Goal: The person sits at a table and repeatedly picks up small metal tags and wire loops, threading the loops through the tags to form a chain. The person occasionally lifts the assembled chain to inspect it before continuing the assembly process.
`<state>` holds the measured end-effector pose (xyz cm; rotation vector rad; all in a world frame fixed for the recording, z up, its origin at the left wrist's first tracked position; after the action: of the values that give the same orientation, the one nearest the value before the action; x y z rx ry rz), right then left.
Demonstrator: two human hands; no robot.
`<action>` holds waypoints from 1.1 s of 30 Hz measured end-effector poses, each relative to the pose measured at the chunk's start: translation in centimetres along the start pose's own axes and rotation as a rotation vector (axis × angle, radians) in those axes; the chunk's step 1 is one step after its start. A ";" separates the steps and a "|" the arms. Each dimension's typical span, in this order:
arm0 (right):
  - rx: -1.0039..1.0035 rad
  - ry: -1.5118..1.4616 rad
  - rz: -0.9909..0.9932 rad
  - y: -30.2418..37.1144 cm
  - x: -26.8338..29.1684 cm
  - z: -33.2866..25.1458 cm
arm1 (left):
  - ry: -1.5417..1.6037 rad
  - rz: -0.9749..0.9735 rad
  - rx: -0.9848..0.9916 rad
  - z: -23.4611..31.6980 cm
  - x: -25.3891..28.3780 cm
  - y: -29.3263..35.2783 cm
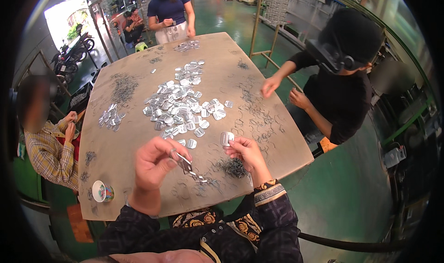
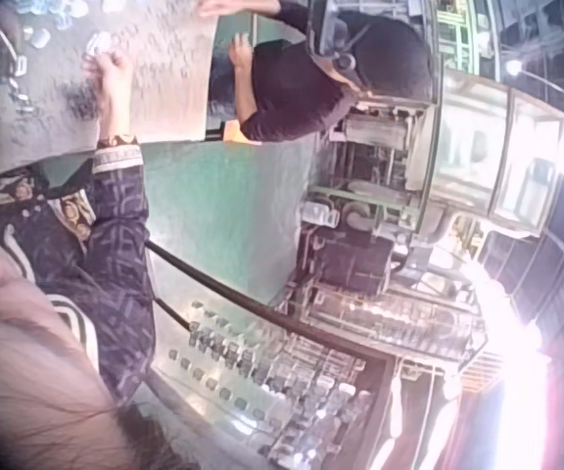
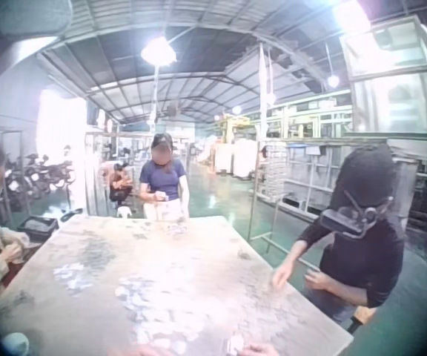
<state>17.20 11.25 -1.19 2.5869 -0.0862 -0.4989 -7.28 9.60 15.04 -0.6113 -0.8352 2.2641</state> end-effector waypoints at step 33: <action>0.564 0.631 0.606 21.6 1.9 8.7 | -0.155 -0.288 0.454 -13.4 -9.9 13.5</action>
<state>16.53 -11.90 1.63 2.9026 -0.8559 0.6451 2.19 0.00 -1.64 -0.1006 -0.4180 2.1470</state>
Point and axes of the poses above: each hand's wrist, its own y-axis away from the middle knuckle, its own x-axis out of the back of the hand, z = x × y, the point moved 4 cm from there along -y, towards the middle knuckle, and after that the axes turned 13 degrees about -x, right-handed, at the moved point
